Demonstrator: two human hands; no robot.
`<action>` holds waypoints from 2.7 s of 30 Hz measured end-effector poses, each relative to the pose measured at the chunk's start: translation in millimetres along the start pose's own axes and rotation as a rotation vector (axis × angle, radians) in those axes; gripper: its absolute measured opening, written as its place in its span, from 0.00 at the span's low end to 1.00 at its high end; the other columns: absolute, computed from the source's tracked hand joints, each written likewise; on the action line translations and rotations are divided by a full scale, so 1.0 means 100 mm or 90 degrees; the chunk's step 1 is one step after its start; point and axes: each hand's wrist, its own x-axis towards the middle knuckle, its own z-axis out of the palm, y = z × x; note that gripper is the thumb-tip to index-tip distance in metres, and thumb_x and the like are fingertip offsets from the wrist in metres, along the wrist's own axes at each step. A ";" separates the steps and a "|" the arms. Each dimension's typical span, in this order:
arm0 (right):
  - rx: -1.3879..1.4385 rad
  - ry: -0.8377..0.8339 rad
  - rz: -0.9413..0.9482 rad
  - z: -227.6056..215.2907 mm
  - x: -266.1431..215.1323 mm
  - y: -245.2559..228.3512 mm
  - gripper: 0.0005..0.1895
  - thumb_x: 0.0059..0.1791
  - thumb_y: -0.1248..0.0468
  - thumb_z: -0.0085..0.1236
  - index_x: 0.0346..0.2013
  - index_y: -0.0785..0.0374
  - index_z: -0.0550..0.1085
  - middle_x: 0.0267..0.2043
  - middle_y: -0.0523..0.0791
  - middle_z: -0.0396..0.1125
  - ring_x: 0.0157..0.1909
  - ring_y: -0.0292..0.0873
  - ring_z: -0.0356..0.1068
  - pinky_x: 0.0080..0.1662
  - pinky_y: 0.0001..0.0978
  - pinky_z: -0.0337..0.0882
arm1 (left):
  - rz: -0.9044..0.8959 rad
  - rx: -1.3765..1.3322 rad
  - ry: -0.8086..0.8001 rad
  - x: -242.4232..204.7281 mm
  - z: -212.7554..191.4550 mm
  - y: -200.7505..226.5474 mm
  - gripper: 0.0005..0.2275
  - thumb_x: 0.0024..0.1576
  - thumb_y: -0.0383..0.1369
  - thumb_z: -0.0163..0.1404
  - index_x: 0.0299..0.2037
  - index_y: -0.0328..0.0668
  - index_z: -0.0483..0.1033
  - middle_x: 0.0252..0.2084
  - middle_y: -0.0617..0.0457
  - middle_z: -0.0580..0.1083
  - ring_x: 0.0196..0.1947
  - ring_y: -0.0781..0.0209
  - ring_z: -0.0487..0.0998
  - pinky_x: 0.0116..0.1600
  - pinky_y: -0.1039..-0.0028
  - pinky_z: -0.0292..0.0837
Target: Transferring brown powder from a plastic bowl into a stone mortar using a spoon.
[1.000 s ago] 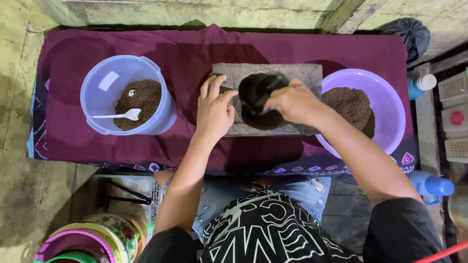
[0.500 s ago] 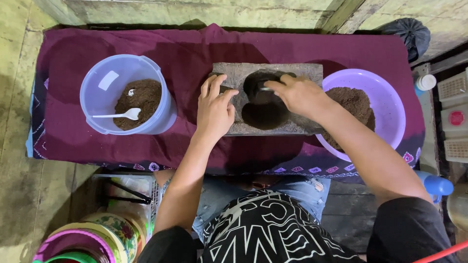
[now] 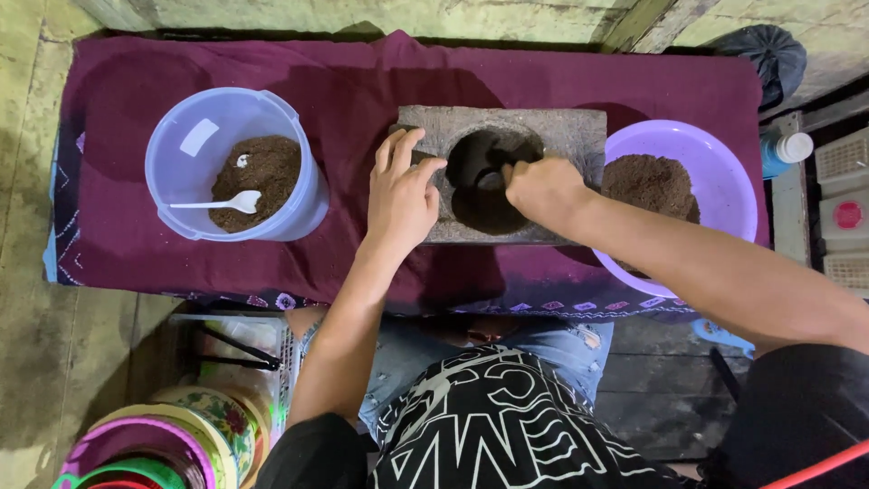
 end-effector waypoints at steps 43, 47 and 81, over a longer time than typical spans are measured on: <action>0.604 -0.486 0.233 -1.97 0.43 1.13 0.20 0.53 0.62 0.45 0.52 0.57 0.82 0.52 0.53 0.77 0.57 0.60 0.74 0.57 0.54 0.72 | -0.393 -0.997 0.028 0.28 -0.04 0.68 0.23 0.71 0.31 0.27 0.76 0.32 0.47 0.77 0.33 0.44 0.79 0.35 0.40 0.79 0.49 0.32; 0.570 -0.519 0.270 -1.94 0.49 1.23 0.20 0.53 0.61 0.44 0.51 0.50 0.84 0.37 0.49 0.74 0.38 0.49 0.59 0.43 0.45 0.61 | -0.437 -1.270 0.118 0.30 0.48 0.59 0.24 0.69 0.40 0.37 0.72 0.35 0.57 0.67 0.42 0.59 0.68 0.47 0.56 0.71 0.53 0.44; -0.027 -0.175 0.461 -0.16 -3.00 0.48 0.24 0.51 0.65 0.46 0.57 0.36 0.77 0.28 0.32 0.68 0.24 0.34 0.72 0.29 0.29 0.72 | 0.274 -0.025 -0.246 1.25 2.04 2.09 0.18 0.63 0.42 0.40 0.59 0.57 0.75 0.50 0.58 0.78 0.52 0.56 0.81 0.55 0.55 0.72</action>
